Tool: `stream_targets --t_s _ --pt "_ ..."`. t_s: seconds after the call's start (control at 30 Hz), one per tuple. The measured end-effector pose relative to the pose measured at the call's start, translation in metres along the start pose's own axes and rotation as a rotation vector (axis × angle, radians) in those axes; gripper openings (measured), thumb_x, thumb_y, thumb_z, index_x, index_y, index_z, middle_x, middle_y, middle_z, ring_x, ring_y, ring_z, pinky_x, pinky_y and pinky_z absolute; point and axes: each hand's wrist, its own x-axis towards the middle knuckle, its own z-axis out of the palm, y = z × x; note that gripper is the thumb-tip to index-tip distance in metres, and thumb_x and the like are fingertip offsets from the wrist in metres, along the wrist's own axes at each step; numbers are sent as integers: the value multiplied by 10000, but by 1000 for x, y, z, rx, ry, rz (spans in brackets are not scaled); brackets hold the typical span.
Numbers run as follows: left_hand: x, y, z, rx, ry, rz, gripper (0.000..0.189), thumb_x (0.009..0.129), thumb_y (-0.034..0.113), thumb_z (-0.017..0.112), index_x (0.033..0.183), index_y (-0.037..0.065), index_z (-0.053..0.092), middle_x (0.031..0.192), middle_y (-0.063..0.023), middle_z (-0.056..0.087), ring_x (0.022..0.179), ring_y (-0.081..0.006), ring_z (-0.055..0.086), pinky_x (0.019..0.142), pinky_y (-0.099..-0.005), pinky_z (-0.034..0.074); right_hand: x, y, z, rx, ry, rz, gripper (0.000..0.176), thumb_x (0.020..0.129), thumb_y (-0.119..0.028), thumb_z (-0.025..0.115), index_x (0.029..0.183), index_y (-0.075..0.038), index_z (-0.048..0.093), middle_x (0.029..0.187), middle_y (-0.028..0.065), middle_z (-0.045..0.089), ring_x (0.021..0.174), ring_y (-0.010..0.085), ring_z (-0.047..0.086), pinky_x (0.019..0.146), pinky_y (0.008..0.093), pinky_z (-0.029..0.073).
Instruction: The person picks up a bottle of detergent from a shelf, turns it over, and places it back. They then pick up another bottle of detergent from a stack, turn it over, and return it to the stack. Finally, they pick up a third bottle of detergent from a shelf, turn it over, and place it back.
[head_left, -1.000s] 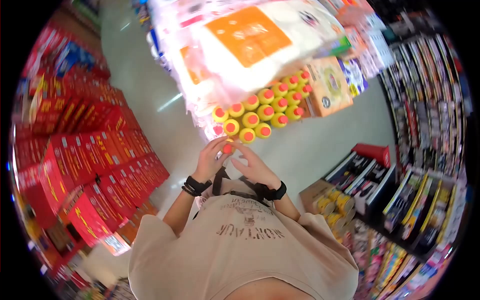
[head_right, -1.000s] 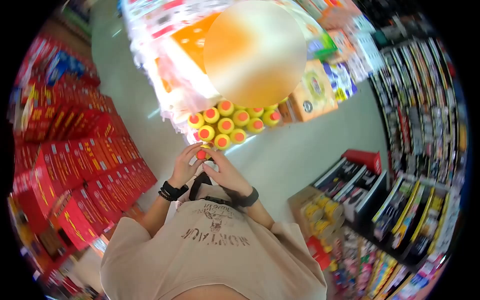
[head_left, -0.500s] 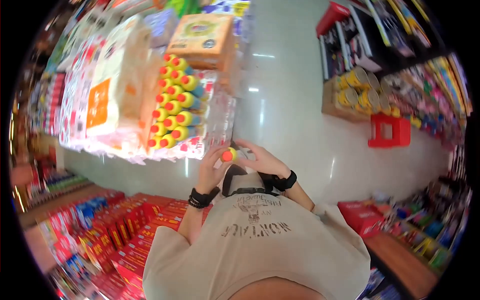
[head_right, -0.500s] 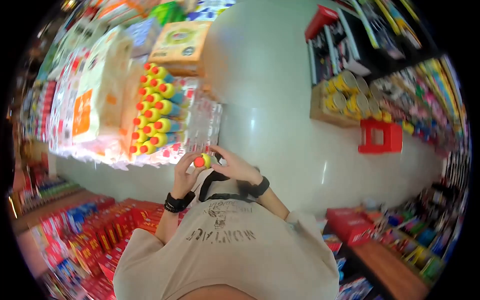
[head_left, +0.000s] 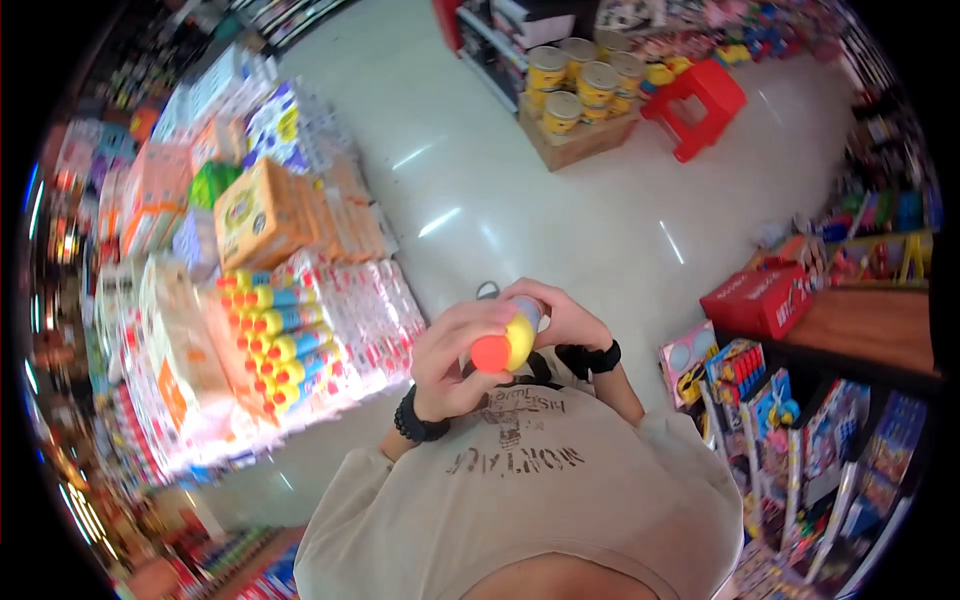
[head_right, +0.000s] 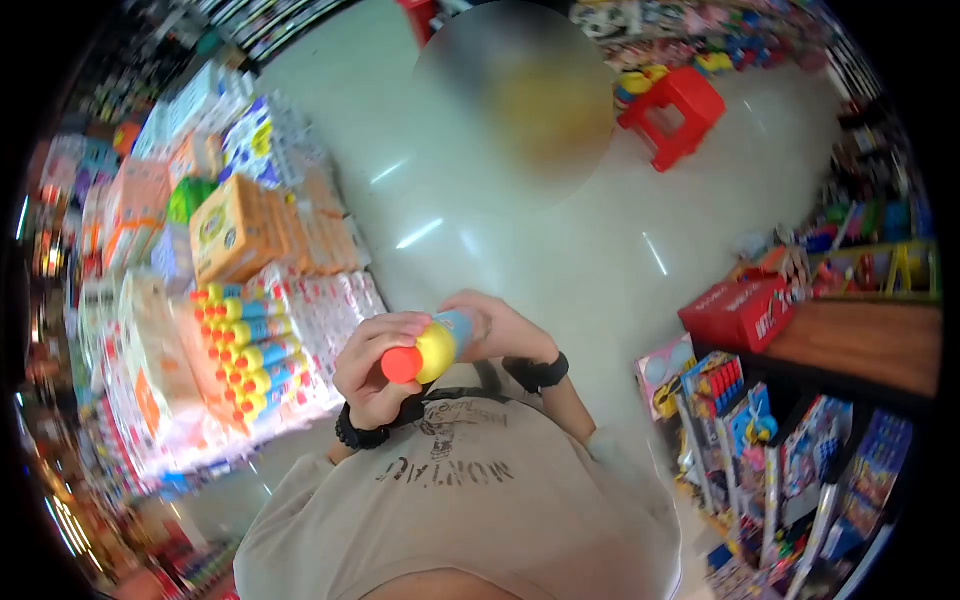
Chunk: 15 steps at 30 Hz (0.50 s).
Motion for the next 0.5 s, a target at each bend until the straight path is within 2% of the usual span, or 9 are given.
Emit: stream_targets --t_s 0.03,0.07,0.17,0.2,0.23,0.37,0.5 --pt "10 -4 5 -49 -39 1 459 916 342 765 1099 -62 647 1113 -211 666 1059 -394 684 928 -475 544 -8 -1 -4 -27 88 -34 606 674 -90 920 1213 -42 644 1180 90 652 1118 200 618 981 348 491" --pt "15 -19 7 -112 -111 -32 398 856 153 791 1186 -10 641 1202 -215 670 1138 -356 660 984 -436 511 -13 2 -9 -54 175 -67 587 673 -93 921 1192 -39 651 1162 92 656 1102 205 624 968 348 494" --pt "46 -51 40 -354 -148 -81 439 863 93 743 1258 4 574 1270 -232 636 1187 -357 631 1007 -444 496 -24 -11 -34 -102 376 -115 566 671 -101 919 1172 -33 664 1124 103 659 1067 237 623 936 356 493" --pt "57 -66 50 -355 -215 -21 472 868 57 700 1302 19 517 1312 -237 610 1198 -359 615 1020 -445 486 -25 -13 -47 -103 419 -149 570 671 -99 918 1178 -33 664 1121 102 659 1067 240 620 936 358 492" --pt "70 -72 61 -392 -241 -22 473 867 54 701 1302 22 518 1310 -233 612 1187 -353 617 1017 -442 485 -26 -17 -60 -110 457 -183 575 671 -97 916 1183 -33 664 1118 101 660 1068 242 617 935 360 490" --pt "129 -96 106 -522 -342 -22 478 845 42 721 1289 29 546 1286 -204 627 1134 -318 628 989 -422 489 -29 -42 -111 -206 546 -87 567 698 -118 896 1210 -51 661 1133 85 655 1084 232 607 940 357 481" --pt "207 -107 144 -517 -455 67 455 792 67 779 1212 11 614 1174 -174 663 1046 -327 662 897 -405 529 -21 -65 -153 -96 679 3 516 738 -167 868 1203 -84 660 1155 60 637 1089 212 603 935 343 474"
